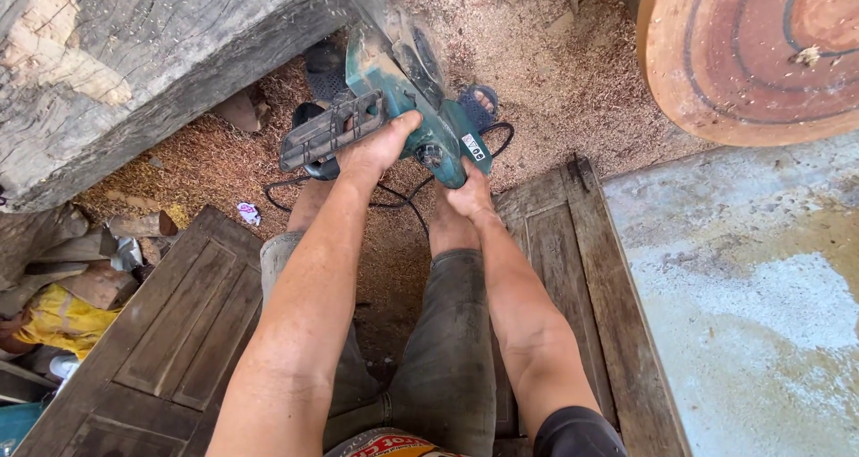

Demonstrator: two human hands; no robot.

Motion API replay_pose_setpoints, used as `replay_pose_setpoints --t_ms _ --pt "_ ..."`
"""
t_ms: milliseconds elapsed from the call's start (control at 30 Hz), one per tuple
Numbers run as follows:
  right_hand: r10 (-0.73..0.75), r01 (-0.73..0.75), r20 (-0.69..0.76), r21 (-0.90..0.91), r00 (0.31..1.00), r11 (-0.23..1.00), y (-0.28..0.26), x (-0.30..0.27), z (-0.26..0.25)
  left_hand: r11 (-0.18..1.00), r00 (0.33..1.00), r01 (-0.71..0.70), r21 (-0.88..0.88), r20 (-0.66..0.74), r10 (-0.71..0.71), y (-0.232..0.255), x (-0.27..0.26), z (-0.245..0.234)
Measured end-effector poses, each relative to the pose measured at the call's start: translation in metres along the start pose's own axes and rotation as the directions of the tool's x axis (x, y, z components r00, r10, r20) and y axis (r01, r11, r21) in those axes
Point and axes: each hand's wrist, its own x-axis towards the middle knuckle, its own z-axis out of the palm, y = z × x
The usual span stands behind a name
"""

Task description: Using an electric chainsaw to cut a segment from a large log in an outdoor workshop.

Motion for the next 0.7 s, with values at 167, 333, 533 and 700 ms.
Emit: replay_pose_setpoints --t_ms 167,333,533,700 --pt "0.032 -0.031 0.031 -0.014 0.999 0.999 0.016 0.011 0.006 0.998 0.997 0.066 -0.019 0.031 -0.065 0.007 -0.007 -0.002" --pt "-0.025 0.025 -0.002 -0.064 1.0 0.998 0.054 0.031 0.02 0.998 0.999 0.034 -0.059 -0.018 -0.035 -0.009 0.012 0.019" --pt "-0.032 0.032 0.012 0.001 0.999 0.999 0.03 0.025 0.01 0.999 0.999 0.046 -0.013 -0.005 -0.046 -0.006 0.015 0.025" --pt "-0.083 0.083 0.003 0.02 0.997 0.996 0.042 0.035 0.012 0.994 0.996 0.079 -0.076 -0.036 -0.082 -0.02 0.031 0.044"
